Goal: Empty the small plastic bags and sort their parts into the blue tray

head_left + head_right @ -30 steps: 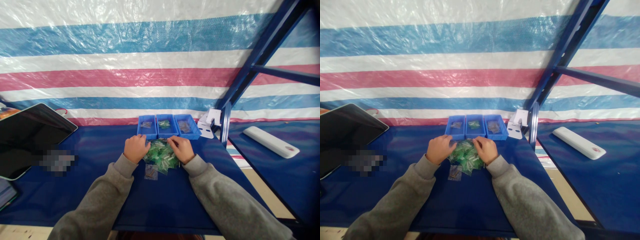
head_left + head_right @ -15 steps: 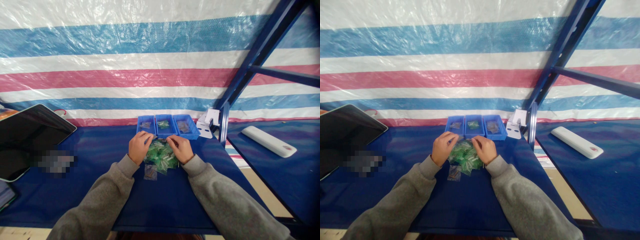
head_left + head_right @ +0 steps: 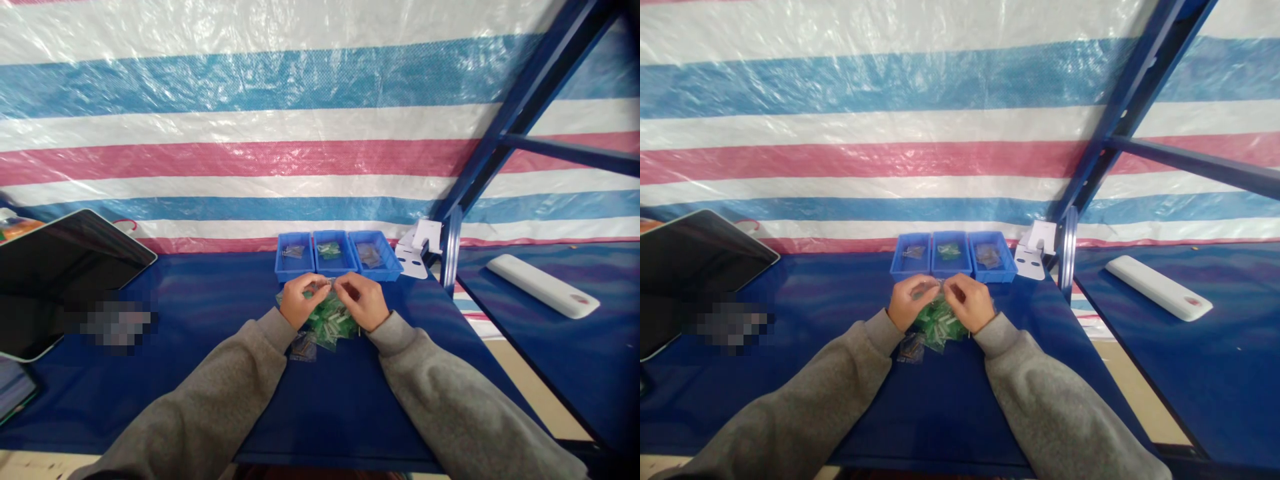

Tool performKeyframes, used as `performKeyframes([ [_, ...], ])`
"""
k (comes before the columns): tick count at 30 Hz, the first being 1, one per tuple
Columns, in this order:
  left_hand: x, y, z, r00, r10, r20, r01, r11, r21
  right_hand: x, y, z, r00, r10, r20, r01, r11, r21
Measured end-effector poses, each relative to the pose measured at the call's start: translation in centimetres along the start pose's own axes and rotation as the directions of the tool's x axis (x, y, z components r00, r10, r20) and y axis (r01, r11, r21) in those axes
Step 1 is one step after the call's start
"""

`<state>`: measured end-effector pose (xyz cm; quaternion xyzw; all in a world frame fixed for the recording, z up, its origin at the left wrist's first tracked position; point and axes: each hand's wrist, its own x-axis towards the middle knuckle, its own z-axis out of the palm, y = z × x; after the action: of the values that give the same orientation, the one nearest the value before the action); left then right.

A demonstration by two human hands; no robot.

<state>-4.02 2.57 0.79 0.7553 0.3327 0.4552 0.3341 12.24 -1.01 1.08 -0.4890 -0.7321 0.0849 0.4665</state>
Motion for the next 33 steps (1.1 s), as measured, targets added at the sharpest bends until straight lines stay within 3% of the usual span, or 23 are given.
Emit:
performKeyframes([
  [4,0.1,0.7,-0.5,0.999,0.045,0.007,-0.045,0.993,0.105,-0.1,-0.2,-0.1,0.999,-0.003,0.035,0.003,1.0,-0.008],
  [8,3.0,0.6,-2.9,0.993,0.109,-0.034,-0.089,0.926,0.367,-0.1,-0.1,0.0,0.999,0.029,0.02,-0.028,0.999,-0.027],
  [10,5.4,-0.3,-4.3,0.99,0.119,0.07,-0.137,0.791,0.596,0.0,-0.1,0.0,0.999,0.032,0.019,-0.031,0.999,-0.03],
  [13,8.7,-2.3,-5.4,0.948,-0.005,0.319,-0.266,0.537,0.8,-0.1,-0.1,0.1,0.999,0.019,0.028,-0.019,1.0,-0.023],
  [15,10.0,-3.5,-5.2,0.927,-0.091,0.363,-0.297,0.414,0.861,-0.1,0.0,0.1,0.999,0.011,0.032,-0.011,1.0,-0.019],
  [17,10.7,-4.3,-4.7,0.918,-0.13,0.376,-0.311,0.353,0.882,-0.1,0.1,0.3,0.999,0.012,0.042,-0.01,1.0,-0.026],
  [22,10.6,-4.1,-4.7,0.94,-0.113,0.321,-0.268,0.337,0.903,0.1,0.9,0.6,0.992,0.075,0.099,-0.061,0.989,-0.136],
  [25,9.9,-3.4,-5.5,0.965,-0.011,0.261,-0.237,0.384,0.892,0.2,1.4,0.6,0.991,0.124,0.053,-0.112,0.976,-0.185],
  [27,9.7,-3.3,-5.7,0.958,0.029,0.287,-0.273,0.413,0.869,0.2,1.6,0.6,0.991,0.135,0.021,-0.129,0.973,-0.19],
  [30,10.0,-3.7,-5.3,0.919,-0.072,0.387,-0.331,0.392,0.858,0.1,1.7,0.6,0.993,0.115,0.019,-0.11,0.978,-0.177],
  [33,10.9,-4.5,-4.5,0.902,-0.166,0.398,-0.318,0.368,0.874,0.1,1.7,0.7,0.995,0.089,0.042,-0.081,0.983,-0.167],
])
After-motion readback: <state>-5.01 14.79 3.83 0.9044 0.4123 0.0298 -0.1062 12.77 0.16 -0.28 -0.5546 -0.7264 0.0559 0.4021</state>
